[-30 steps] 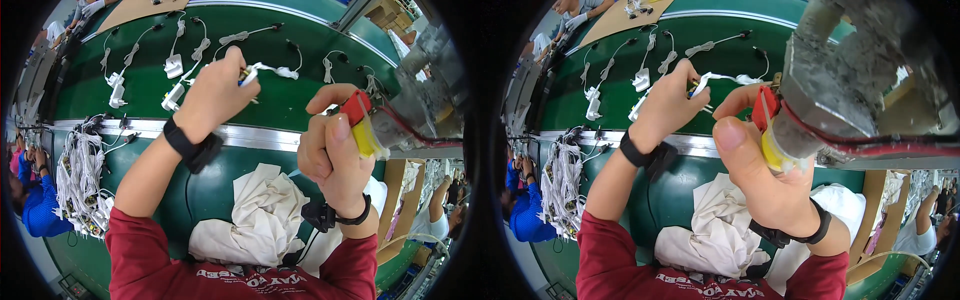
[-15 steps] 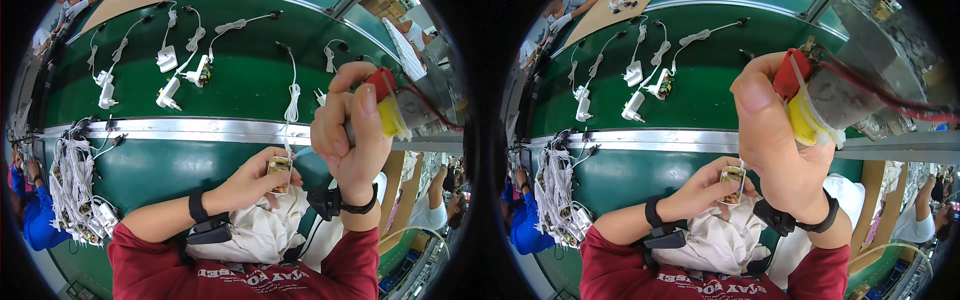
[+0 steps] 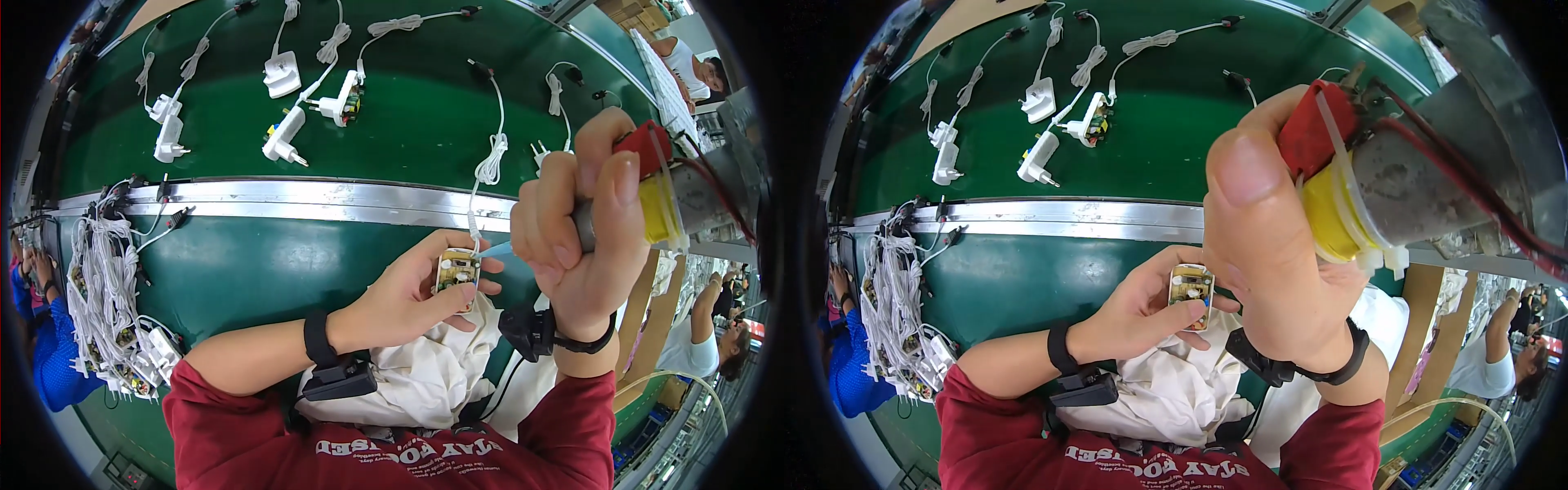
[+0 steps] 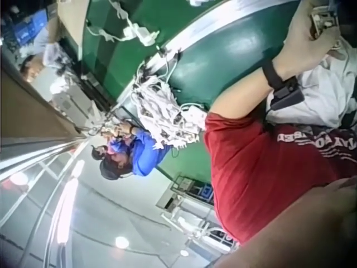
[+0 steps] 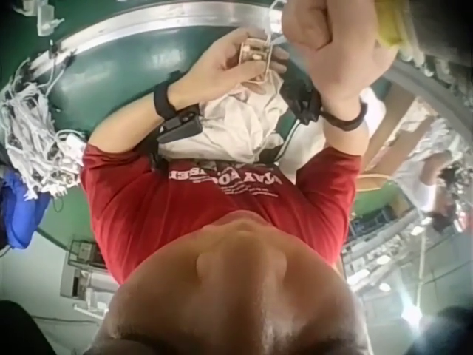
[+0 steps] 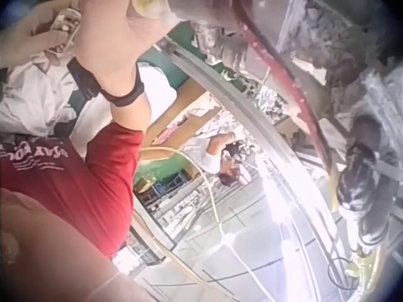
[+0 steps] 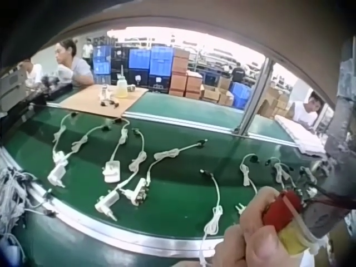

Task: The person picks up a circuit board with an attached power cord, applies glue to it using a dispenser, and places the assembly onto the green table, repeating this process for several units.

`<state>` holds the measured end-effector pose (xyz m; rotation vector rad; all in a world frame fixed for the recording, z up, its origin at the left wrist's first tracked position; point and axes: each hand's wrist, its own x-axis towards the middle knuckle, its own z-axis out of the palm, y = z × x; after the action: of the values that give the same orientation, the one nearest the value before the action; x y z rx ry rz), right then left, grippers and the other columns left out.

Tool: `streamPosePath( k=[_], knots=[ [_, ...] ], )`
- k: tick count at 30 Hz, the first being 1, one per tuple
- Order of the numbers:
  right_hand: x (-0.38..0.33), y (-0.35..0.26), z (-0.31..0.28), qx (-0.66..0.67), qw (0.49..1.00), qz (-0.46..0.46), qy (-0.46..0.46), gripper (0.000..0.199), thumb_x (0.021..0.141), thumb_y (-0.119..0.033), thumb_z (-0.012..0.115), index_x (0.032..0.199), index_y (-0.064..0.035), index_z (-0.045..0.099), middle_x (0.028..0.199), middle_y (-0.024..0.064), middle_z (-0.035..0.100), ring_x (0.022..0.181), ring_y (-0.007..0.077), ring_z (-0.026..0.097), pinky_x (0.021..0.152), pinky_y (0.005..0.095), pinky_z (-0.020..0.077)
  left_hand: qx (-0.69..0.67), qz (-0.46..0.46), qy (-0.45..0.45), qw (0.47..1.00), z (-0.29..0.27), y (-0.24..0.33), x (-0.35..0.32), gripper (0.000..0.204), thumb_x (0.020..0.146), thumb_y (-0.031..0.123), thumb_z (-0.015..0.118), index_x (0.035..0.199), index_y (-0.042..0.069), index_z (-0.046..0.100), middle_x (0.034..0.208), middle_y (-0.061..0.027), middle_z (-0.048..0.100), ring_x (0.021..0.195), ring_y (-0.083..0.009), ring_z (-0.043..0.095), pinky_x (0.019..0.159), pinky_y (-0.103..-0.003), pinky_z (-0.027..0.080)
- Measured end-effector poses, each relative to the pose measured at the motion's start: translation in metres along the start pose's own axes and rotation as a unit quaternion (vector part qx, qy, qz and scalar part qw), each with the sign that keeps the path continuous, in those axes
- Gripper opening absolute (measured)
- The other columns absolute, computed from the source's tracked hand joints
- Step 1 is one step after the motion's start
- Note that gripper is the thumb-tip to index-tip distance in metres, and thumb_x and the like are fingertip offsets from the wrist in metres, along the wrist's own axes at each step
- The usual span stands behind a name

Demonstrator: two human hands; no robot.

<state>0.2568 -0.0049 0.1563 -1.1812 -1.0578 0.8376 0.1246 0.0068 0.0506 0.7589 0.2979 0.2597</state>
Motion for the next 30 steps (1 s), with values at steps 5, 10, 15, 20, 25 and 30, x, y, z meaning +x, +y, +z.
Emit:
streamPosePath(
  k=[5,10,15,20,25,30],
  knots=[
    [0.0,0.003,-0.001,0.017,1.0,-0.002,0.0,0.031,0.098,-0.039,0.032,0.092,-0.008,0.035,0.047,-0.0037,0.032,0.034,0.0053,0.026,0.035,0.0217,0.0228,-0.001,0.01,0.005,1.0,0.0,0.0,-0.001,0.035,0.091,0.007,0.049,0.125,0.006,0.038,0.124,-0.0083,0.05,0.114,-0.0194,0.052,0.073,-0.029,0.056],
    [0.001,-0.004,-0.009,-0.048,0.998,-0.016,-0.047,0.036,0.098,-0.041,0.029,0.1,-0.0056,0.036,0.047,-0.0036,0.033,0.034,0.0055,0.027,0.035,0.0215,0.0235,-0.027,0.0,0.006,1.0,-0.004,-0.002,0.0,0.037,0.091,0.003,0.045,0.126,0.006,0.036,0.123,-0.0088,0.049,0.114,-0.0207,0.052,0.079,-0.034,0.055],
    [-0.003,-0.006,-0.012,-0.07,0.994,-0.031,-0.082,0.036,0.098,-0.042,0.03,0.098,-0.0064,0.035,0.047,-0.0034,0.034,0.034,0.0055,0.028,0.035,0.0212,0.0238,-0.103,-0.019,0.037,0.994,-0.011,0.004,0.004,0.039,0.09,-0.001,0.04,0.128,0.006,0.034,0.125,-0.0102,0.048,0.118,-0.0234,0.049,0.085,-0.037,0.053],
    [-0.005,-0.007,-0.011,-0.073,0.994,-0.024,-0.083,0.037,0.098,-0.043,0.03,0.097,-0.0069,0.034,0.047,-0.0032,0.034,0.034,0.0056,0.028,0.035,0.0212,0.024,-0.12,-0.005,0.039,0.992,-0.01,0.009,0.004,0.037,0.091,0.0,0.036,0.127,0.006,0.035,0.127,-0.0115,0.047,0.119,-0.0246,0.049,0.087,-0.039,0.052],
    [-0.007,-0.008,-0.01,-0.077,0.993,-0.018,-0.082,0.037,0.097,-0.044,0.031,0.096,-0.0074,0.034,0.048,-0.003,0.034,0.034,0.0057,0.028,0.035,0.0211,0.0243,-0.136,-0.005,0.029,0.99,-0.011,0.01,0.004,0.037,0.091,0.001,0.036,0.127,0.006,0.035,0.127,-0.0117,0.047,0.119,-0.0246,0.049,0.087,-0.039,0.052],
    [-0.009,-0.009,-0.008,-0.081,0.993,-0.012,-0.081,0.037,0.097,-0.045,0.032,0.095,-0.0079,0.033,0.048,-0.0028,0.035,0.034,0.0058,0.029,0.035,0.021,0.0245,-0.149,-0.001,0.028,0.988,-0.011,0.009,0.003,0.036,0.092,0.002,0.037,0.127,0.006,0.035,0.128,-0.012,0.047,0.119,-0.0245,0.049,0.089,-0.04,0.051]
  ],
)
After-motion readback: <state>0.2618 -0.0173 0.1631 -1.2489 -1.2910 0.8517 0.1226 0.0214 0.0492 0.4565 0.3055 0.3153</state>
